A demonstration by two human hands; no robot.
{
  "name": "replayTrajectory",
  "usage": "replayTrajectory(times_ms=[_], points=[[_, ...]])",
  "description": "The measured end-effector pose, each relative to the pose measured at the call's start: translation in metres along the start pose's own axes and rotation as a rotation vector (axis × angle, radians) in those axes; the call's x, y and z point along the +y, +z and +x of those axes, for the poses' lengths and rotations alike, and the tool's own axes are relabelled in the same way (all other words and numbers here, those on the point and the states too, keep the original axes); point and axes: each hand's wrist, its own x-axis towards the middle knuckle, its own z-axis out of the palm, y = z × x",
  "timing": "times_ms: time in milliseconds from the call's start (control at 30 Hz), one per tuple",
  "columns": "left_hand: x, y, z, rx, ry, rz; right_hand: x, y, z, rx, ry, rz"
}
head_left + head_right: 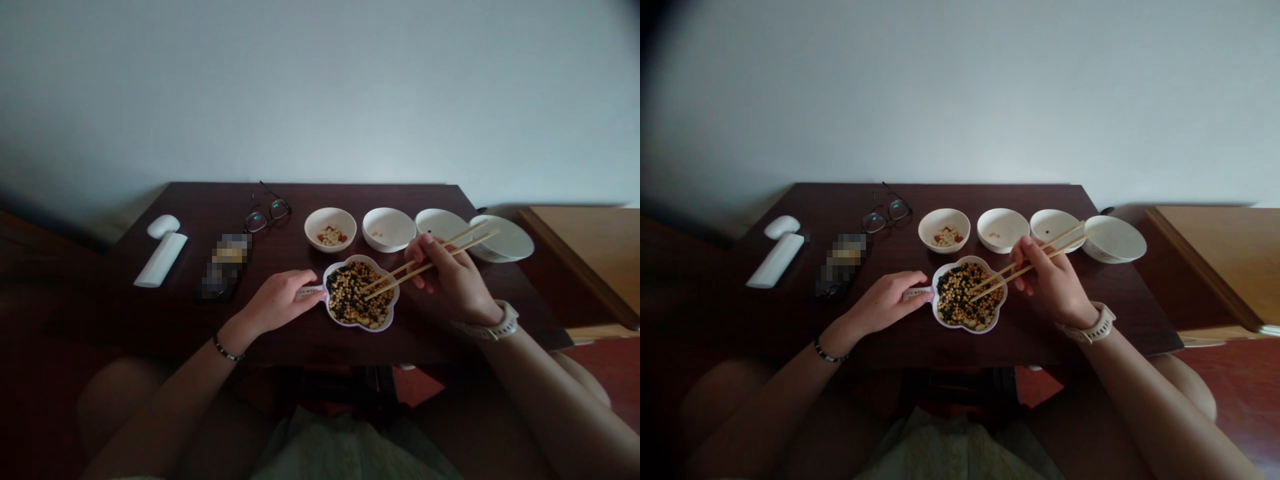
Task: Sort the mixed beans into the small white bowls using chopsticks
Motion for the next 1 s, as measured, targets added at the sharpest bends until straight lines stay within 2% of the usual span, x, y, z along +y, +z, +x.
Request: replayTrajectory(times_ms=[133,233,467,733,1000], points=[[0.0012,-0.0006,0.0015,-0.006,-0.006,-0.009,0.0035,-0.0045,-0.0071,-0.151,0.141,-0.050],[0.0010,-0.0005,0.0019,-0.009,-0.006,-0.015,0.0042,-0.0049,-0.0067,-0.207,0.162,-0.113],[0.0018,-0.0002,0.0018,-0.005,-0.008,-0.003,0.0043,0.0011,-0.0039,-0.214,0.131,-0.152],[0.0003,0.0005,0.0003,0.004,-0.005,0.000,0.0046,0.0000,-0.0047,-0.162,0.105,-0.148],[0.0014,-0.0003,0.0010,0.002,-0.006,-0.001,0.0074,-0.0002,-0.0054,-0.237,0.096,-0.117]])
